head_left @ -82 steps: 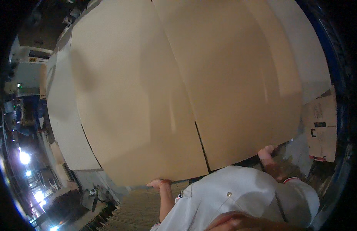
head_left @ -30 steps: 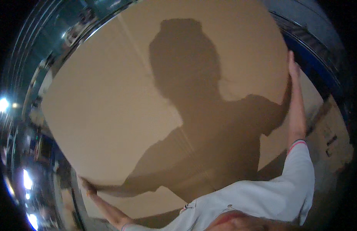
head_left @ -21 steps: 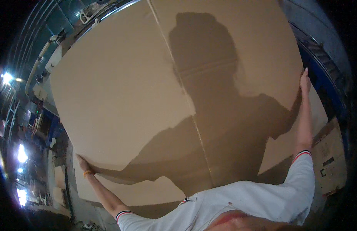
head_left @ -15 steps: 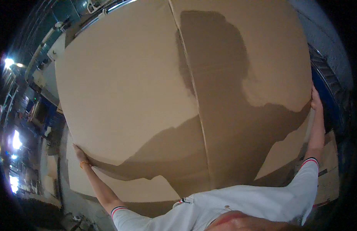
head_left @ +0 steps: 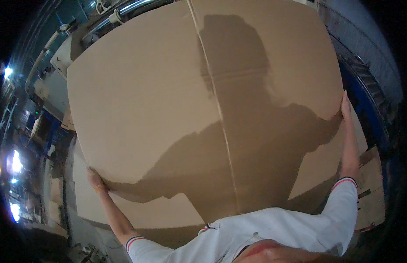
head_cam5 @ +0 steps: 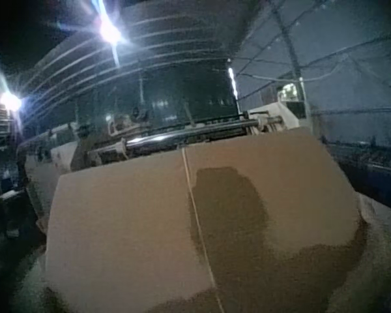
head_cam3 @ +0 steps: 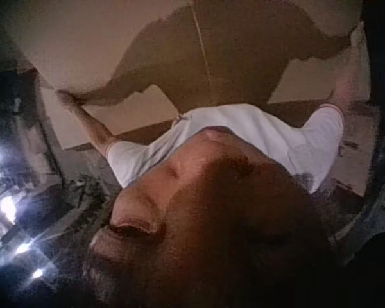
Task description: The person repeatedly folds large flat cardboard sheets by hand on a factory floor. They align the sheets, fold them in half, and place them aside, repeating the same motion throughout the clip.
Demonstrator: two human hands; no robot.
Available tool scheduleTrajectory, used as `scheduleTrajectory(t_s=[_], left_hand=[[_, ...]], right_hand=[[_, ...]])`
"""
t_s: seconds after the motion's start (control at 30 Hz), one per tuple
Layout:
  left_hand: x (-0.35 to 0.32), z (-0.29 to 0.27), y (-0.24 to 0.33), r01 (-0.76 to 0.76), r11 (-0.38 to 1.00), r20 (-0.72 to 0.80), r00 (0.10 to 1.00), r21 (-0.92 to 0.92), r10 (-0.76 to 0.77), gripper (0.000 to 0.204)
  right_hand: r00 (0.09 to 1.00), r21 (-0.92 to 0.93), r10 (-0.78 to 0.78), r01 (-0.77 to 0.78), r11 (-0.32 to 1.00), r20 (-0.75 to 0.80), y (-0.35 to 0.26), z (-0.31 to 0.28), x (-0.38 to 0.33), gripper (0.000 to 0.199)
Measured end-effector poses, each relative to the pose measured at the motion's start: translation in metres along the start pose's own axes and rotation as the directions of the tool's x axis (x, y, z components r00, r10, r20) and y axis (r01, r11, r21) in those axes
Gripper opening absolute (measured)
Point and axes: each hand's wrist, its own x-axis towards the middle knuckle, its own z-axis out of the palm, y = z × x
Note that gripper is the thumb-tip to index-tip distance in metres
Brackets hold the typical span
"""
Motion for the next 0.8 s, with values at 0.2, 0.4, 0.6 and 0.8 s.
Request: scheduleTrajectory(t_s=[0.2, 0.4, 0.6, 0.8], left_hand=[[-0.189, -0.037, -0.133, 0.166, 0.986, -0.119, 0.979, 0.009, -0.164, 0.052], [-0.225, -0.068, -0.143, 0.362, 0.887, -0.188, 0.929, 0.286, -0.319, 0.044], [-0.105, -0.094, -0.101, -0.094, 0.985, -0.155, 0.985, -0.146, 0.071, 0.067], [-0.1, 0.048, 0.08, -0.116, 0.637, 0.013, 0.986, 0.762, 0.165, 0.074]], right_hand=[[0.983, 0.165, 0.154, -0.168, 0.972, 0.097, 0.234, -0.127, -0.089, 0.078], [0.923, 0.093, 0.34, -0.328, 0.94, -0.179, 0.163, -0.075, -0.18, 0.076], [0.995, -0.153, 0.103, -0.1, 0.983, 0.012, 0.009, -0.037, -0.074, 0.075], [0.946, -0.604, -0.278, 0.32, 0.73, 0.166, -0.06, 0.109, -0.137, 0.077]])
